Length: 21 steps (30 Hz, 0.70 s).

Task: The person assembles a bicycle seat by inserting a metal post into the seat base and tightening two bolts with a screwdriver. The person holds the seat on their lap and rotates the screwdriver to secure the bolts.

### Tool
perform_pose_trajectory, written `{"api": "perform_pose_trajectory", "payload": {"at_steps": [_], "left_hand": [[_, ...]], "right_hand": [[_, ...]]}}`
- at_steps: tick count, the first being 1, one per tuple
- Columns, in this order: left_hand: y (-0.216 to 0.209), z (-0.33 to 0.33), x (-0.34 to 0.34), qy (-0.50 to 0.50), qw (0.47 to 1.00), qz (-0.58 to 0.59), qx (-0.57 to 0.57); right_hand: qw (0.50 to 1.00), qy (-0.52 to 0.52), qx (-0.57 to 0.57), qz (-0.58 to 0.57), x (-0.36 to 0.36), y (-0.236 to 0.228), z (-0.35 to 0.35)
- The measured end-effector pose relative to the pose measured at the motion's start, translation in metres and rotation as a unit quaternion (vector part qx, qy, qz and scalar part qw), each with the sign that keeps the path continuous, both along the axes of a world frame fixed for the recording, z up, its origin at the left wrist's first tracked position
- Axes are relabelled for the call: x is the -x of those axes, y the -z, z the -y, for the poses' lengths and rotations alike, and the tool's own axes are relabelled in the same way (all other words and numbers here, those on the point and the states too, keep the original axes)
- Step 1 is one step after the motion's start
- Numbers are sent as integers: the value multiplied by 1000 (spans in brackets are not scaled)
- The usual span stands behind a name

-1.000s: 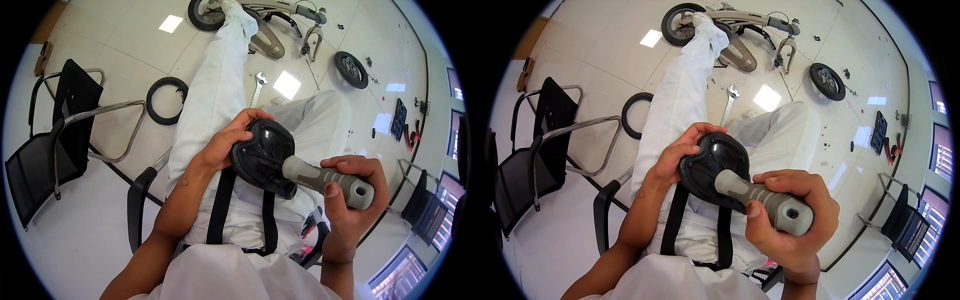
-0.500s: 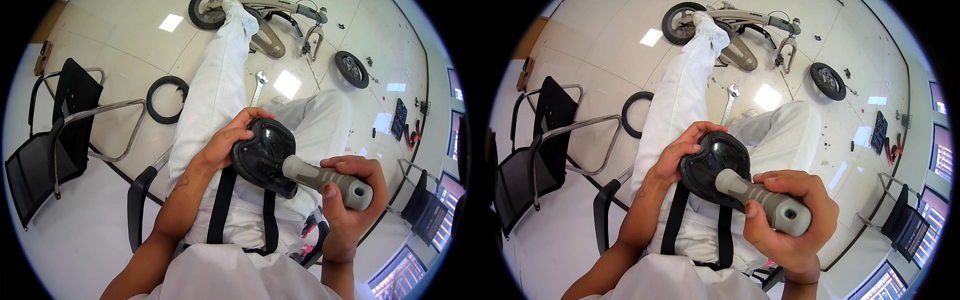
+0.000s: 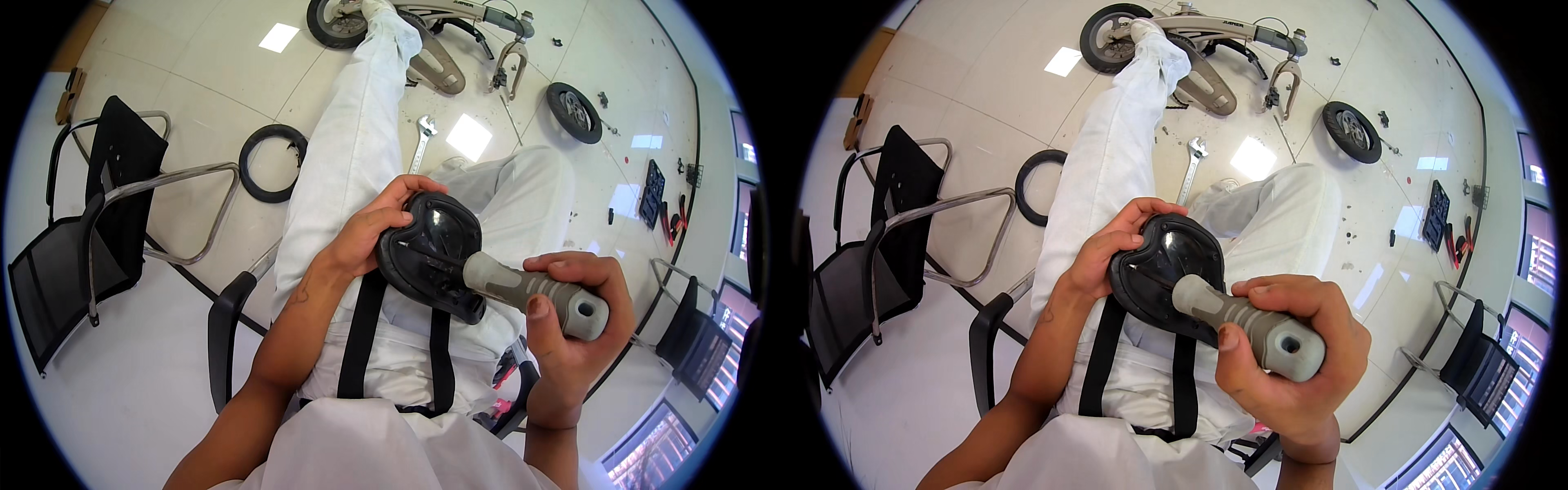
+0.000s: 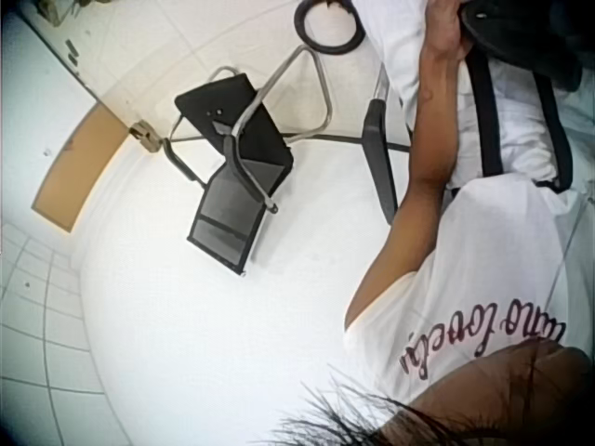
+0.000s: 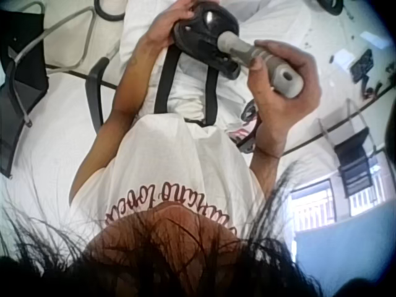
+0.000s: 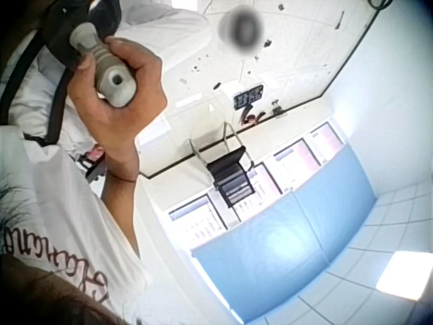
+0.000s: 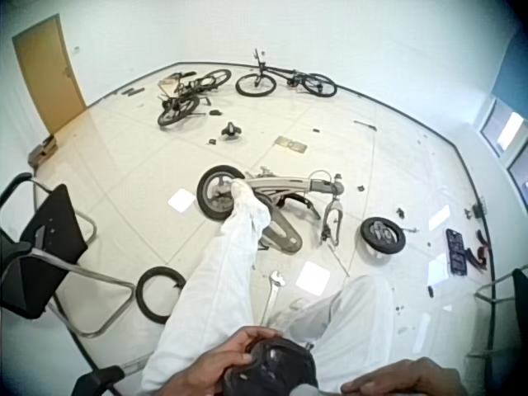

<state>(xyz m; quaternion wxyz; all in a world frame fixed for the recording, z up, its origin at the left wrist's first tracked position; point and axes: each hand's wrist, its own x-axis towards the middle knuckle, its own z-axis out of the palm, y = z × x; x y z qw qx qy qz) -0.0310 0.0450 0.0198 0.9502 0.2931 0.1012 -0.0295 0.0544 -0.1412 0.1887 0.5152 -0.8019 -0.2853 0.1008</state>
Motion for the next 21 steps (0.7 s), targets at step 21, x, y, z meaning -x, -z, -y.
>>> {"api": "perform_pose_trajectory", "payload": {"at_steps": [21], "left_hand": [[-3, 0, 0, -1, 1000, -8, -1]], "right_hand": [[1000, -21, 3, -15, -2, -2, 0]]}}
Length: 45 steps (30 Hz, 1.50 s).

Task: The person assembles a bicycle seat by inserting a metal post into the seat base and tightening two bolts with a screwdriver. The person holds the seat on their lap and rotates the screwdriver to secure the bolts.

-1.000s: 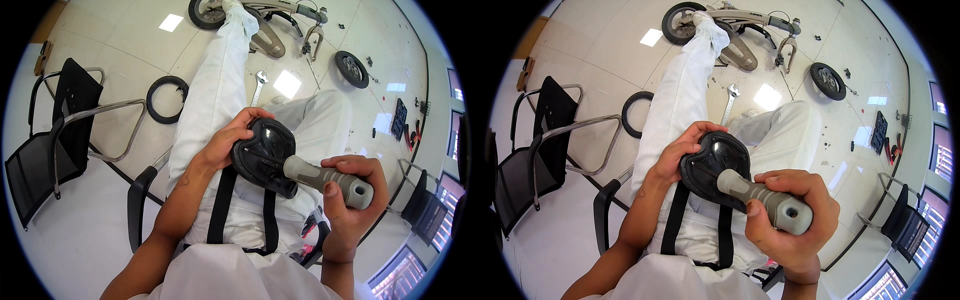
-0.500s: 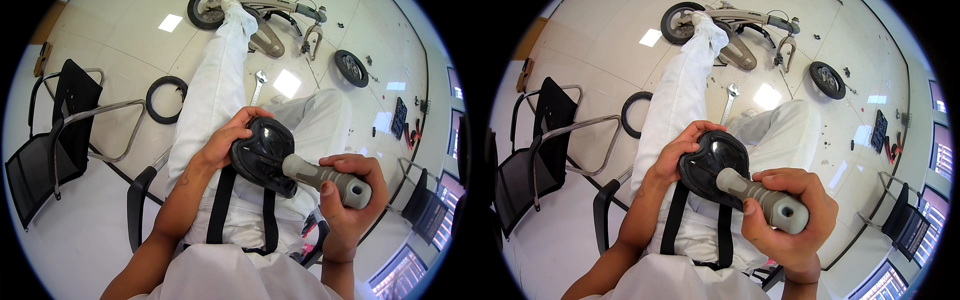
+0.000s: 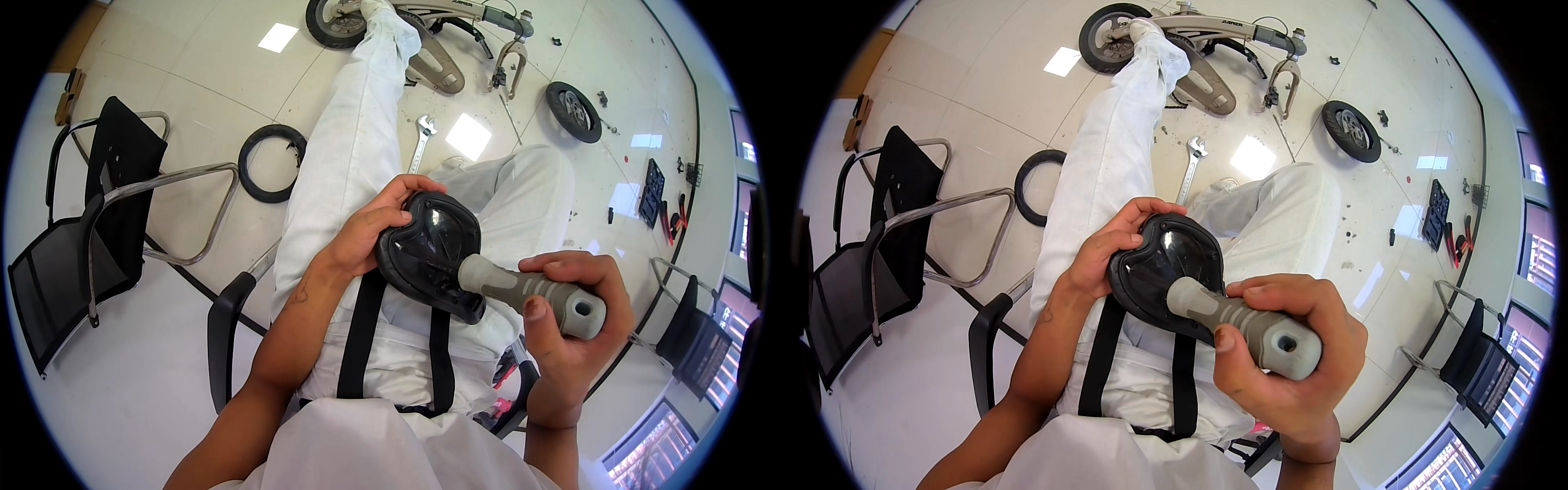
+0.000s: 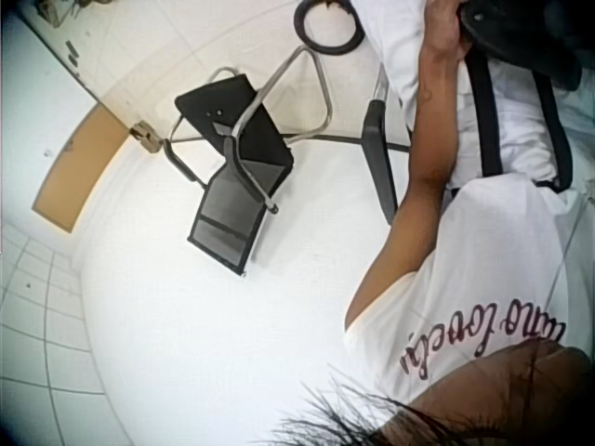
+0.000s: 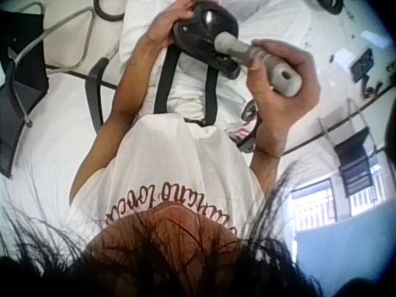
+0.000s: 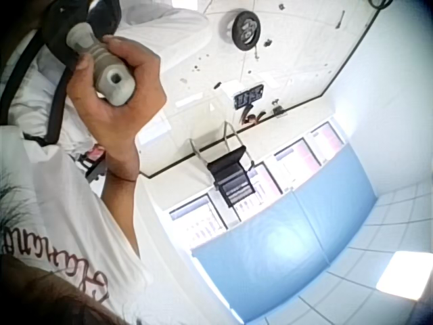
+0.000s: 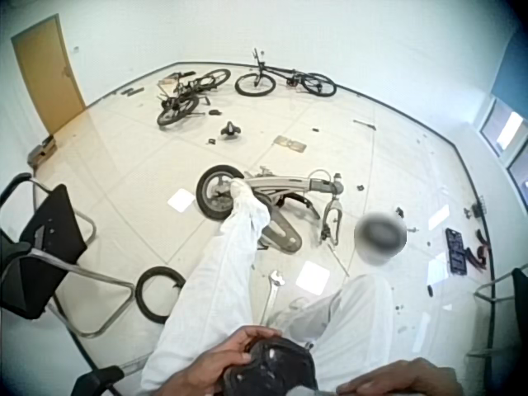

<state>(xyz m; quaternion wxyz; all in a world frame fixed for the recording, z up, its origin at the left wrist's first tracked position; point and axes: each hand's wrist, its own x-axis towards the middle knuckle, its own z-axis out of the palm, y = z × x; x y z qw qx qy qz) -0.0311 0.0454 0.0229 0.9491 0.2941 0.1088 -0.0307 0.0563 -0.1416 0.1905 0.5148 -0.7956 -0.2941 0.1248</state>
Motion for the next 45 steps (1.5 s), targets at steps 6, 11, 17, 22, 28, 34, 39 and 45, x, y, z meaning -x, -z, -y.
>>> {"api": "perform_pose_trajectory", "payload": {"at_steps": [6, 11, 17, 22, 28, 34, 39, 45], "left_hand": [[0, 0, 0, -1, 1000, 2, 2], [0, 0, 0, 2, 1000, 1, -3], [-1, -1, 1, 7, 1000, 2, -18], [0, 0, 1, 14, 1000, 1, -25], [0, -1, 1, 15, 999, -3, -32], [2, 0, -1, 17, 1000, 1, -26], [3, -1, -1, 12, 999, -6, -36], [-6, -1, -1, 21, 999, -27, -23]], "right_hand": [[1000, 3, -1, 1, 1, 1, 0], [1000, 0, -1, 3, 0, 0, -1], [999, 5, -31, -44, 1, 0, -2], [995, -3, -104, -8, 1, 13, -3], [996, -46, -80, -6, -5, 1, -5], [995, -1, -81, -65, 2, 0, -10], [997, -35, 6, 72, -6, -3, -24], [993, -16, -68, 92, -5, 6, -54]]}}
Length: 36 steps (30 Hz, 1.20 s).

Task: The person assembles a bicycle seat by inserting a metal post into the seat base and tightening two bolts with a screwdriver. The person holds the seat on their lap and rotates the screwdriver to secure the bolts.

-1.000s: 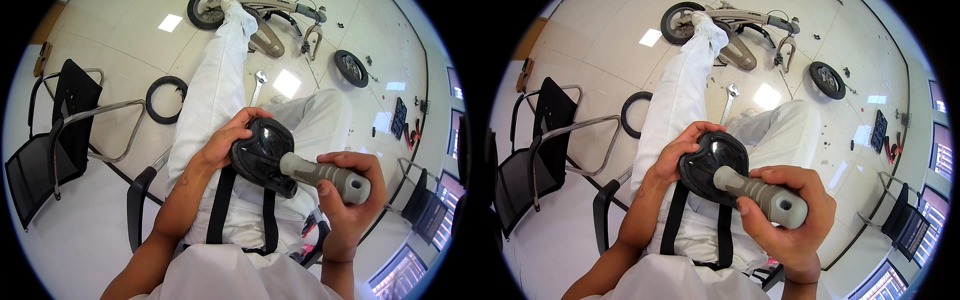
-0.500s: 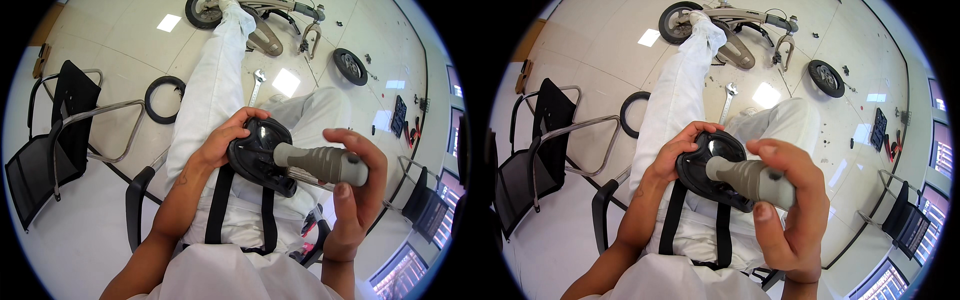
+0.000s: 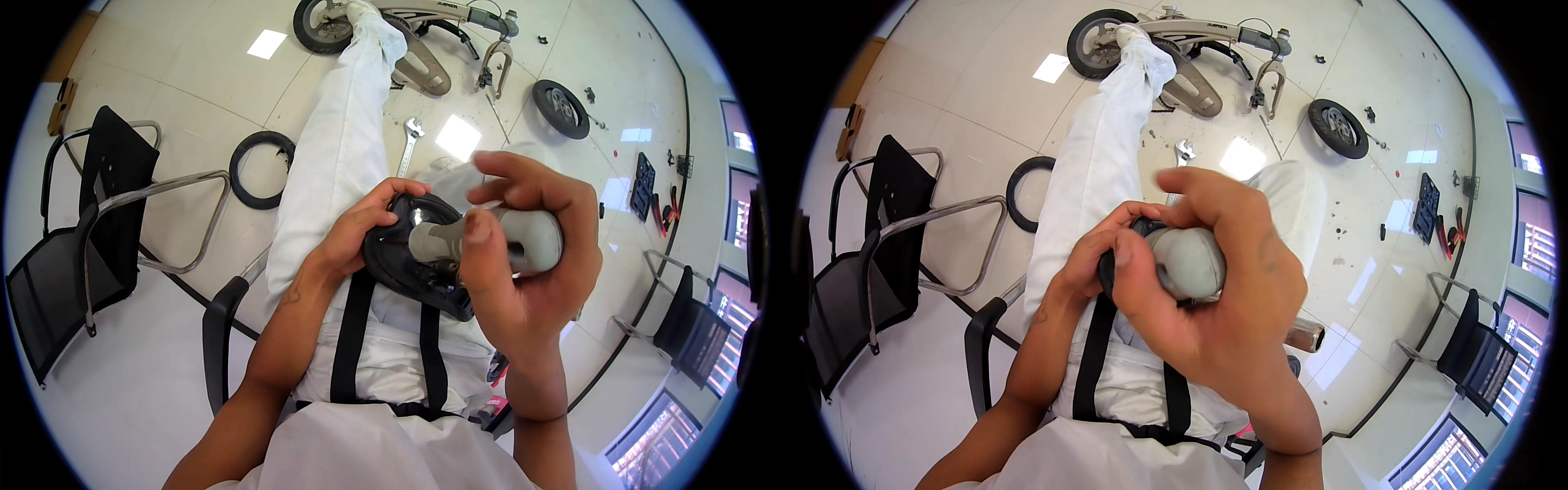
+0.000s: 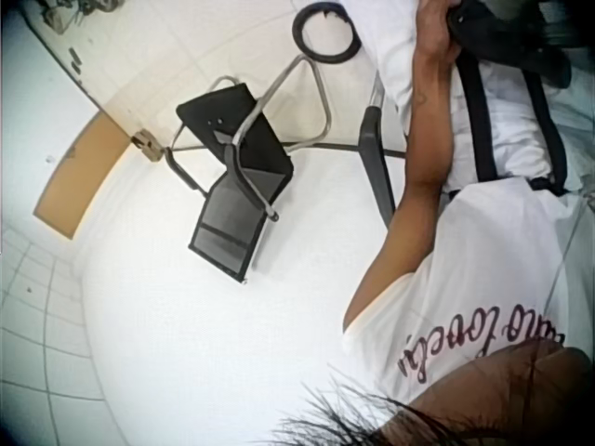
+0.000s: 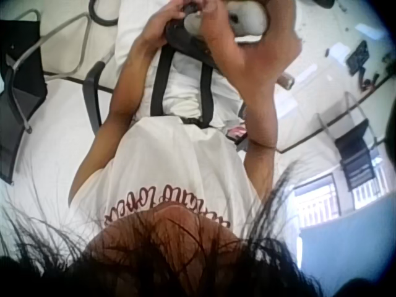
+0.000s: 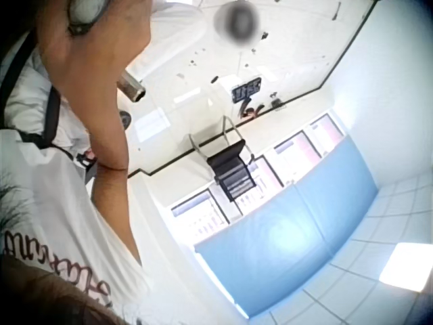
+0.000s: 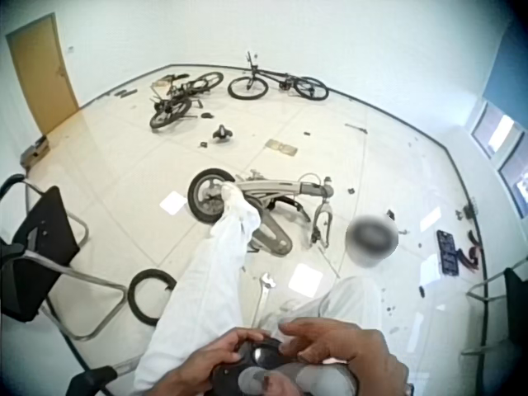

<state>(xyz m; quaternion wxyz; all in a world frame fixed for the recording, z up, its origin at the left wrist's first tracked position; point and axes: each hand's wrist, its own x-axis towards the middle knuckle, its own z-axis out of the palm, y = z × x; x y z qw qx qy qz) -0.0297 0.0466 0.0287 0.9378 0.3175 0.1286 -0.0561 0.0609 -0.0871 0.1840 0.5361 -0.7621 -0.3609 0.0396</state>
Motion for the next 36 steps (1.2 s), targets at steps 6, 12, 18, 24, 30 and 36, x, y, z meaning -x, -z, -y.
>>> {"api": "perform_pose_trajectory", "payload": {"at_steps": [6, 12, 18, 24, 30, 36], "left_hand": [[-11, -1, 2, -2, 999, -42, 10], [-2, -3, 4, -4, 998, -41, 49], [-26, 4, 0, -34, 998, -52, -16], [1, -2, 0, -6, 999, -24, 37], [14, -2, 0, -10, 999, -30, 6], [9, 3, -7, -17, 1000, -23, -1]], "right_hand": [[974, -41, -207, -82, 0, 28, -22], [951, -50, -200, -229, 13, 11, -28], [973, -81, -95, -194, -4, -12, -17], [998, 4, -8, -63, -23, 4, -24], [974, -79, -174, -120, -15, 20, -36], [934, -165, -201, -243, -10, 17, -12]]}}
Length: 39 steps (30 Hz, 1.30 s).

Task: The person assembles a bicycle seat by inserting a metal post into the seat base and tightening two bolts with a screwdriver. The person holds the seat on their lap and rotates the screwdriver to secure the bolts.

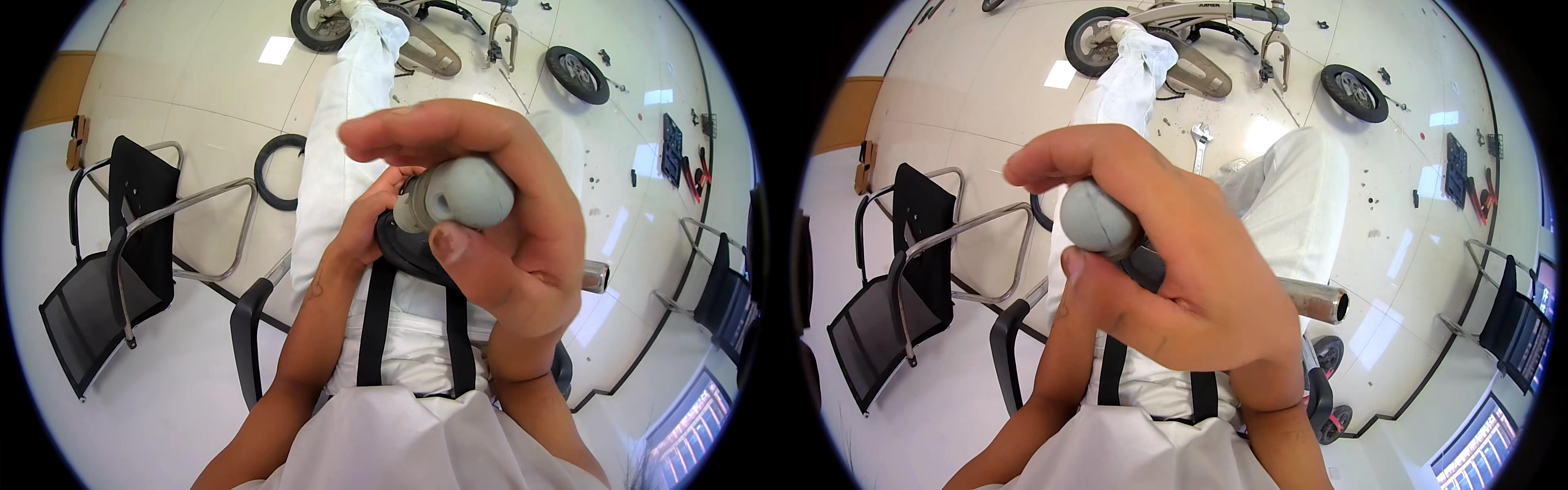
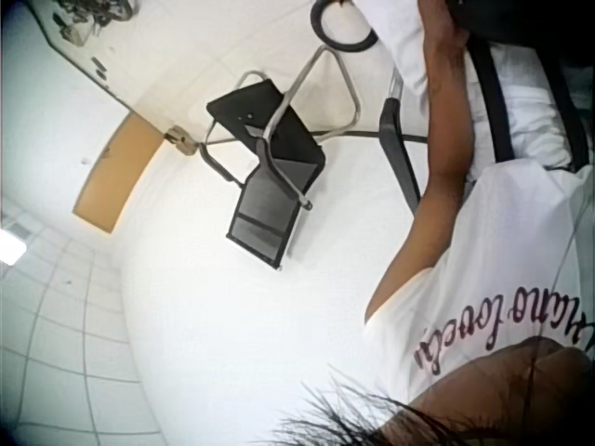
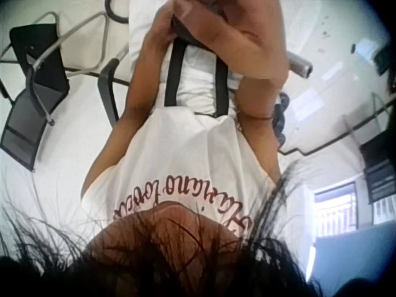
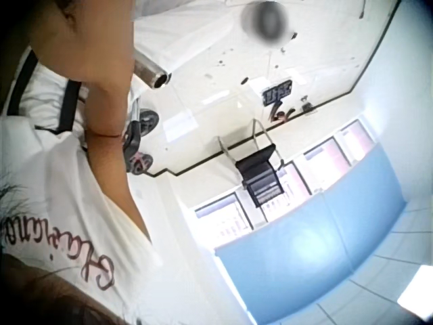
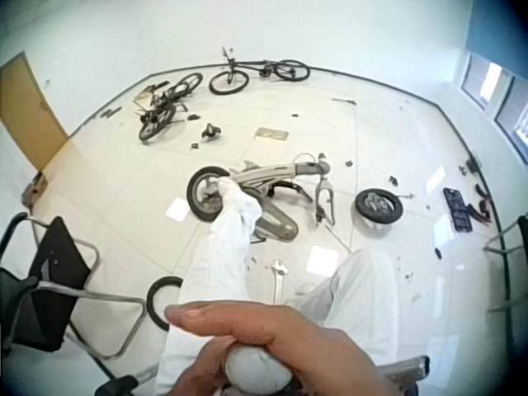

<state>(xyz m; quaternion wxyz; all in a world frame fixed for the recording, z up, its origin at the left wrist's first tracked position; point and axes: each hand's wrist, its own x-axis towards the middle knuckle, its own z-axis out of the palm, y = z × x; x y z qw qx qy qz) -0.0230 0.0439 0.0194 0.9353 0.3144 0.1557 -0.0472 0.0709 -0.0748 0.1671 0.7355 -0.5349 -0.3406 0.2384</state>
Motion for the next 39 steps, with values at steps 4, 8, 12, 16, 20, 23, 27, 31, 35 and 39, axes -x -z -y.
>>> {"api": "perform_pose_trajectory", "payload": {"at_steps": [4, 8, 12, 16, 20, 23, 27, 31, 35, 39], "left_hand": [[8, -2, 7, 13, 1000, -26, 0], [-5, 2, 6, -5, 998, -58, -7], [-8, 6, 8, -19, 994, -103, -39], [-12, 1, 2, 6, 999, -31, -3], [11, 0, 10, -13, 999, -44, 1], [0, -1, 6, 16, 999, -10, -28], [-9, 3, 1, 5, 999, -45, -8], [-11, -1, 5, 28, 999, -40, 0], [-3, 0, 3, 7, 1000, -5, -1], [0, 0, 6, -8, 1000, 1, -12]], "right_hand": [[976, 109, 139, 124, -2, -8, 9], [932, 222, 211, 194, 1, -3, 5], [955, 187, 137, 188, 1, 2, 0], [996, 36, -12, 75, 0, 3, 3], [997, 34, 37, 58, 9, -7, 9], [951, 134, 188, 204, 4, -12, 15], [910, 232, 249, 235, 5, -8, 11], [973, 144, 69, 169, 4, 0, 0], [996, 9, 0, 89, 3, -1, 9], [986, 66, 100, 120, 4, -10, 15]]}}
